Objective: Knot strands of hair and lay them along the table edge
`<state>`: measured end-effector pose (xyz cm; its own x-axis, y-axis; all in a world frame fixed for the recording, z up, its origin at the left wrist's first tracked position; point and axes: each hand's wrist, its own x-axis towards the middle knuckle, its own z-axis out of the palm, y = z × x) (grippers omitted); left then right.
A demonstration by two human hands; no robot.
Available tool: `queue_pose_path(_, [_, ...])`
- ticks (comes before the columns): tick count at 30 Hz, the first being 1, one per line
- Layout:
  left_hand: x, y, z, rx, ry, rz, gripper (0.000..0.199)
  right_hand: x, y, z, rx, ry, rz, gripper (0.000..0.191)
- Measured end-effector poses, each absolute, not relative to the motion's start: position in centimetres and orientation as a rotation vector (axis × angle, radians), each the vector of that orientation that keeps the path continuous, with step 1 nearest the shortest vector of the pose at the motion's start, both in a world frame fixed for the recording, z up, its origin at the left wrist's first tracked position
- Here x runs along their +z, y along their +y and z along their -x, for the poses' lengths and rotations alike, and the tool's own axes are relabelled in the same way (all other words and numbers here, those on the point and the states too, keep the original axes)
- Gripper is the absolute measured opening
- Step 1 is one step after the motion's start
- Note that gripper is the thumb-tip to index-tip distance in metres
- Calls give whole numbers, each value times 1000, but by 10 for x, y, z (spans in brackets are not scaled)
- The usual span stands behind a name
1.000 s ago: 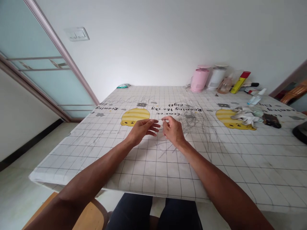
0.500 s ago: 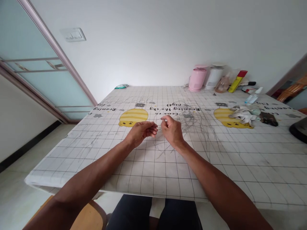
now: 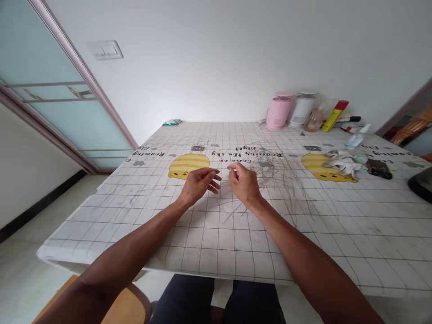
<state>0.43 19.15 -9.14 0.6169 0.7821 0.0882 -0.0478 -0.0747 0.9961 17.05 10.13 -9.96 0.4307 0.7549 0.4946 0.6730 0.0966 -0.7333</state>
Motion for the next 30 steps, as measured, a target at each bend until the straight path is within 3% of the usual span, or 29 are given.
queue_pose_path(4, [-95, 187, -5, 841, 646, -1602, 32, -103, 103, -170, 72, -1308, 1638, 27])
queue_pose_path(8, [-97, 185, -8, 804, 662, -1566, 27, -107, 105, -167, 42, -1343, 1642, 26])
queue_pose_path(15, [-95, 197, -7, 680, 635, -1207, 16, -104, 103, -164, 250, -1334, 1610, 25])
queue_pose_path(20, [-92, 197, -7, 710, 623, -1155, 22, -101, 102, -168, 400, -1216, 1568, 25])
queue_pose_path(25, [-97, 199, -9, 870, 730, -1341, 41, -87, 130, -196, 397, -1103, 1676, 20])
queue_pose_path(30, [-114, 207, -9, 1077, 777, -1779, 31, -69, 209, -234, 309, -1113, 1886, 15])
